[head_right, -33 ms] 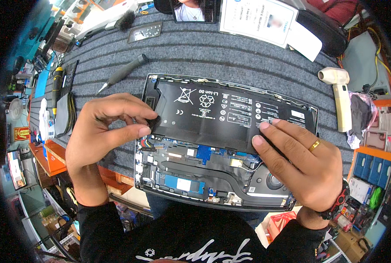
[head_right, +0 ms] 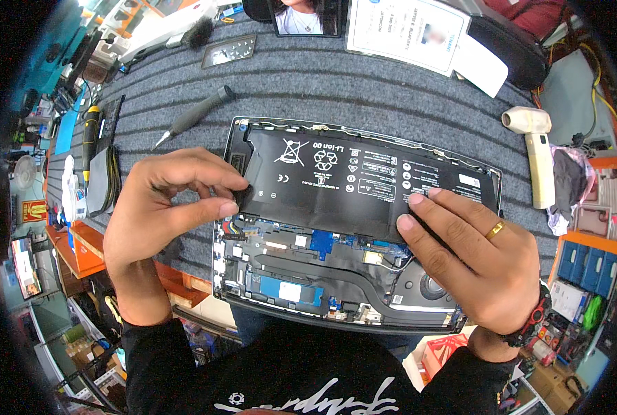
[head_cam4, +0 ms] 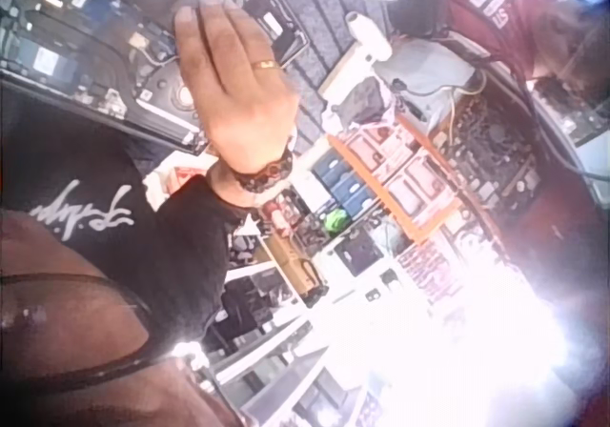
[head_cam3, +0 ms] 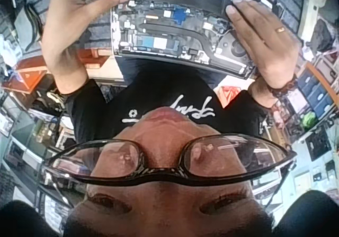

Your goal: The person cleans a laptop battery with a cloth, places it into the open laptop chassis, secures it with a screwdriver, reconnects the battery cable, and closes the laptop.

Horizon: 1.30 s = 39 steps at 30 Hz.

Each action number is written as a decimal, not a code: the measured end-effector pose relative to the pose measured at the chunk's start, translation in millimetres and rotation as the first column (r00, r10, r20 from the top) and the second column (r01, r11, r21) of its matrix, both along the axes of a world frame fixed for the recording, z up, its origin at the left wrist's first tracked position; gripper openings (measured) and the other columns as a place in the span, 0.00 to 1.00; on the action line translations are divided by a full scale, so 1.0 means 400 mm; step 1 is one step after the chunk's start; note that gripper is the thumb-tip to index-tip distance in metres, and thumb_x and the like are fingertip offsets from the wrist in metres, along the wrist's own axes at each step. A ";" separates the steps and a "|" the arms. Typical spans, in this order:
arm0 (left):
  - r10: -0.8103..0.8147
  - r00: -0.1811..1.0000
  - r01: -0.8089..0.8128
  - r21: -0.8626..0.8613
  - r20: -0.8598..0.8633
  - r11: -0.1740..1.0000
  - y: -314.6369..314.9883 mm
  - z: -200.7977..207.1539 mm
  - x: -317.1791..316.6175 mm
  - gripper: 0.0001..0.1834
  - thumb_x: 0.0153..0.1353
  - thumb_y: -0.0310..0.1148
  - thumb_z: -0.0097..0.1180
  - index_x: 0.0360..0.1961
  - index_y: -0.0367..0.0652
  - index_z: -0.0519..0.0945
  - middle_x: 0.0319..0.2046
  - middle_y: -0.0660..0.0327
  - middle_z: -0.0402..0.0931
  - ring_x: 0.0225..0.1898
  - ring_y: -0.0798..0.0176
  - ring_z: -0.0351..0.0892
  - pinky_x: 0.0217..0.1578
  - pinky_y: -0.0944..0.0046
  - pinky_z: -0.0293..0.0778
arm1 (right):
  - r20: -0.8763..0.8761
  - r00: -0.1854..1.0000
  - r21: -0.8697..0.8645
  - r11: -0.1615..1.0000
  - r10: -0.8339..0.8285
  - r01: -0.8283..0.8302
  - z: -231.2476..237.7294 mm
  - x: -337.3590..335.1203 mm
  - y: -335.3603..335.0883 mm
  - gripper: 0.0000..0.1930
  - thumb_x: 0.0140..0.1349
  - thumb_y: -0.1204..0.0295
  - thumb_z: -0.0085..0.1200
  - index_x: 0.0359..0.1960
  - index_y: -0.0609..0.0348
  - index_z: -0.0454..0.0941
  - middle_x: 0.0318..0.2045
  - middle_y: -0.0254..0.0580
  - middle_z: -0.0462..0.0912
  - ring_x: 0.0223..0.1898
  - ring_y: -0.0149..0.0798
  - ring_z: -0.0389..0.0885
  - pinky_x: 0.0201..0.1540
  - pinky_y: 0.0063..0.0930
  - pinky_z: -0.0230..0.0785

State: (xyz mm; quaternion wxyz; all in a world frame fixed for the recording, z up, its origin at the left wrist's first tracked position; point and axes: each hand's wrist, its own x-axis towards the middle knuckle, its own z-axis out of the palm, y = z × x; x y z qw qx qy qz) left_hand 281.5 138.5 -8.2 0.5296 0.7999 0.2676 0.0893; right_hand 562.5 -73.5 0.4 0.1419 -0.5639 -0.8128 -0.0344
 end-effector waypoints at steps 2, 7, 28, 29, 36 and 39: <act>-0.011 1.000 0.011 0.005 -0.029 1.000 0.002 0.002 0.002 0.16 0.55 0.20 0.72 0.46 0.35 0.88 0.42 0.57 0.86 0.39 0.69 0.84 0.41 0.70 0.75 | -0.001 1.000 -0.002 1.000 -0.004 0.004 -0.004 -0.004 -0.001 0.20 0.45 0.75 0.62 0.45 0.63 0.88 0.44 0.50 0.88 0.47 0.51 0.88 0.47 0.37 0.85; 0.023 0.999 -0.025 -0.040 -0.039 0.999 0.002 -0.001 0.001 0.17 0.54 0.19 0.72 0.46 0.34 0.88 0.41 0.57 0.86 0.39 0.70 0.84 0.40 0.70 0.75 | 0.002 1.000 -0.009 1.000 -0.017 0.017 -0.008 -0.011 0.005 0.20 0.46 0.75 0.62 0.44 0.62 0.88 0.45 0.48 0.88 0.47 0.50 0.88 0.46 0.36 0.85; 0.095 0.994 -0.099 -0.091 -0.048 0.991 0.002 0.000 0.003 0.16 0.58 0.23 0.71 0.49 0.34 0.87 0.40 0.59 0.85 0.41 0.69 0.84 0.43 0.69 0.77 | -0.022 0.999 0.087 0.996 -0.029 0.031 -0.024 -0.013 -0.003 0.18 0.47 0.76 0.64 0.43 0.64 0.88 0.42 0.44 0.87 0.45 0.43 0.88 0.42 0.31 0.85; 0.091 0.995 -0.095 -0.092 -0.043 0.991 0.005 -0.001 -0.001 0.16 0.57 0.22 0.71 0.48 0.34 0.87 0.39 0.59 0.85 0.40 0.69 0.84 0.42 0.69 0.76 | -0.029 0.999 0.106 0.994 -0.032 0.035 -0.034 -0.010 -0.001 0.17 0.47 0.76 0.64 0.42 0.64 0.88 0.42 0.43 0.87 0.45 0.42 0.88 0.42 0.30 0.85; 0.088 0.995 -0.092 -0.065 -0.056 0.994 0.003 -0.002 0.009 0.17 0.55 0.18 0.70 0.48 0.33 0.87 0.39 0.59 0.84 0.40 0.70 0.83 0.41 0.70 0.75 | -0.006 1.000 0.090 0.996 -0.025 0.025 -0.032 -0.005 -0.011 0.18 0.48 0.75 0.62 0.43 0.64 0.87 0.43 0.42 0.86 0.46 0.41 0.87 0.44 0.29 0.84; 0.091 0.994 -0.095 -0.074 -0.059 0.993 -0.001 -0.003 0.007 0.17 0.55 0.18 0.69 0.48 0.33 0.87 0.40 0.58 0.84 0.41 0.70 0.83 0.41 0.70 0.75 | 0.014 1.000 0.090 0.996 -0.026 0.025 -0.035 0.000 -0.012 0.18 0.49 0.74 0.61 0.44 0.64 0.87 0.44 0.42 0.86 0.47 0.41 0.87 0.44 0.29 0.84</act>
